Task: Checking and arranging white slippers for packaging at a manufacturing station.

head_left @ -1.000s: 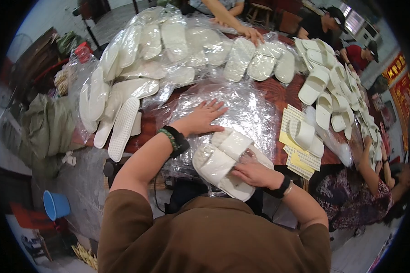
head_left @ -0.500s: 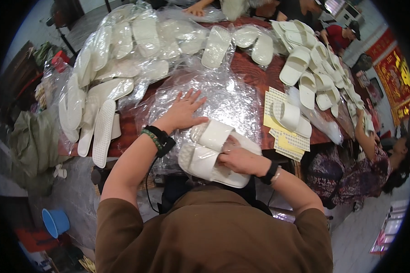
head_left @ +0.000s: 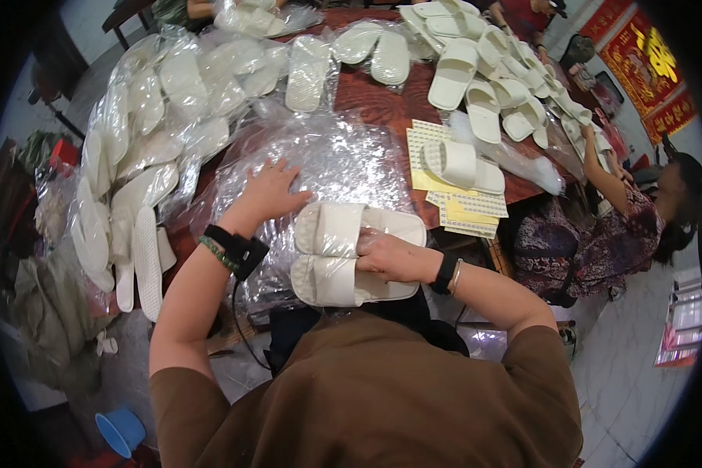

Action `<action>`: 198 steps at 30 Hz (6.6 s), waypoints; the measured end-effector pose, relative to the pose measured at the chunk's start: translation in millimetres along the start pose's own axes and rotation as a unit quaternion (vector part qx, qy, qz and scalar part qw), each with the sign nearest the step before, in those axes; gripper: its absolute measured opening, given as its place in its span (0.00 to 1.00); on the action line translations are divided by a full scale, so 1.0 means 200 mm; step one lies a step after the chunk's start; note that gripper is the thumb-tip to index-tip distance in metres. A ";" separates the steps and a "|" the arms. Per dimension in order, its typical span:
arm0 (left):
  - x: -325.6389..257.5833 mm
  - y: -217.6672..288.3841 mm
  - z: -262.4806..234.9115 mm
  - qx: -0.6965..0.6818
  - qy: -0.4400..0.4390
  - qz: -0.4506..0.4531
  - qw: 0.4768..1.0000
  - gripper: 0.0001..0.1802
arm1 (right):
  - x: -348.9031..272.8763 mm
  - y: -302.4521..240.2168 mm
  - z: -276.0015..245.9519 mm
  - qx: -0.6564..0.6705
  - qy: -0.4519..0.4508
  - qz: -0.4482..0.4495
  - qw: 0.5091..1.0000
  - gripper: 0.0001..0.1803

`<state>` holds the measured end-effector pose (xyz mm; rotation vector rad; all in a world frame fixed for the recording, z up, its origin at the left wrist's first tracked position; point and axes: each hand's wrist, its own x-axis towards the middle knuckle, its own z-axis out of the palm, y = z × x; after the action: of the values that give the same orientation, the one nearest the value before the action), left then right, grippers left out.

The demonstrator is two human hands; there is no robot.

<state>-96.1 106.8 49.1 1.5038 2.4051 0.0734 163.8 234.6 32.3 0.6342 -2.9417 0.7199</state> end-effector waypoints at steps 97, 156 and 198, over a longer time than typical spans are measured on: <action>-0.66 0.32 0.43 -0.103 0.270 0.210 0.934 0.24 | 0.11 -0.10 0.07 0.060 0.239 0.294 0.923 0.08; -0.66 0.34 0.43 -0.112 0.276 0.205 0.932 0.22 | 0.15 -0.18 -0.08 0.019 0.207 0.165 0.964 0.23; -0.78 0.17 0.43 -0.106 0.331 -0.023 0.937 0.17 | -0.05 1.41 -1.18 -0.215 0.165 0.557 0.786 0.18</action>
<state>21.6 -25.7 10.0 1.4806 2.7959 0.9362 48.9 572.2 118.6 -1.2235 -2.6965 0.0765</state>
